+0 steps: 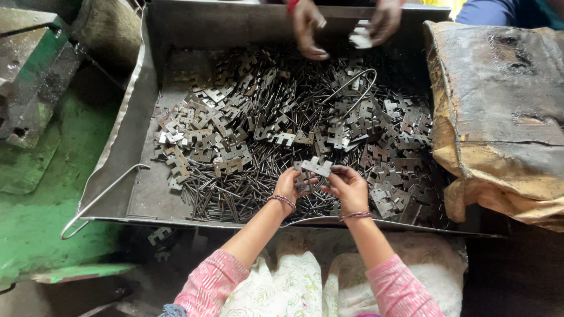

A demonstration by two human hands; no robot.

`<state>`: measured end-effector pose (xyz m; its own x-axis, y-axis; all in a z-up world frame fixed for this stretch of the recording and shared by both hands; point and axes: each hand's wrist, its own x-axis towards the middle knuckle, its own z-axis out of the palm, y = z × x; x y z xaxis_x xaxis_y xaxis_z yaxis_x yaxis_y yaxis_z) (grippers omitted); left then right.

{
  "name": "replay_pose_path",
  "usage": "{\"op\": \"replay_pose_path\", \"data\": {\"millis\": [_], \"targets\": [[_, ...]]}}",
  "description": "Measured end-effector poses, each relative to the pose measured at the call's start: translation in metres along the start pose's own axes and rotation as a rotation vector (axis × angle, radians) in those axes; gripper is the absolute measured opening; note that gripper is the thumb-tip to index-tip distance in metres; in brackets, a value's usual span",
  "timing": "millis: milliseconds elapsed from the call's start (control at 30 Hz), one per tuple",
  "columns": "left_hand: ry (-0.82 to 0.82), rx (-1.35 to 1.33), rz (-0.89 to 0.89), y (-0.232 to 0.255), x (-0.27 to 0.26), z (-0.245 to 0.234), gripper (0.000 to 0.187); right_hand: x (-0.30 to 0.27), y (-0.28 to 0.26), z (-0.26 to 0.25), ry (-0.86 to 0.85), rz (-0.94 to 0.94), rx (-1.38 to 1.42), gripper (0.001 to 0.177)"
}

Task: The person sits on the floor and sorts small metal parts from a large bin, picking up pieces and placing them into a cloth bag. Another person works alongside at the same bin.

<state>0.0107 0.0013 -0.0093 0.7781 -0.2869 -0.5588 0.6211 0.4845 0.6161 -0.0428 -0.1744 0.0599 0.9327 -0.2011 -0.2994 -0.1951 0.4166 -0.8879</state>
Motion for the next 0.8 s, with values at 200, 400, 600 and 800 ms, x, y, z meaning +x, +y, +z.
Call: {"op": "replay_pose_path", "data": {"millis": [200, 400, 600, 800], "targets": [[-0.016, -0.175, 0.056, -0.001, 0.0, -0.003, 0.023, -0.006, 0.026, 0.024, -0.068, 0.02, -0.05, 0.024], [-0.056, -0.118, 0.069, 0.004, -0.008, 0.004, 0.027, -0.014, 0.021, 0.029, -0.158, 0.04, -0.34, 0.025], [-0.084, -0.053, 0.109, 0.007, -0.011, 0.007, 0.026, -0.029, -0.004, 0.04, -0.157, -0.156, -0.774, 0.028], [-0.092, -0.075, 0.118, 0.007, -0.012, 0.011, 0.027, -0.04, -0.016, 0.044, -0.191, -0.366, -1.252, 0.031]]}}
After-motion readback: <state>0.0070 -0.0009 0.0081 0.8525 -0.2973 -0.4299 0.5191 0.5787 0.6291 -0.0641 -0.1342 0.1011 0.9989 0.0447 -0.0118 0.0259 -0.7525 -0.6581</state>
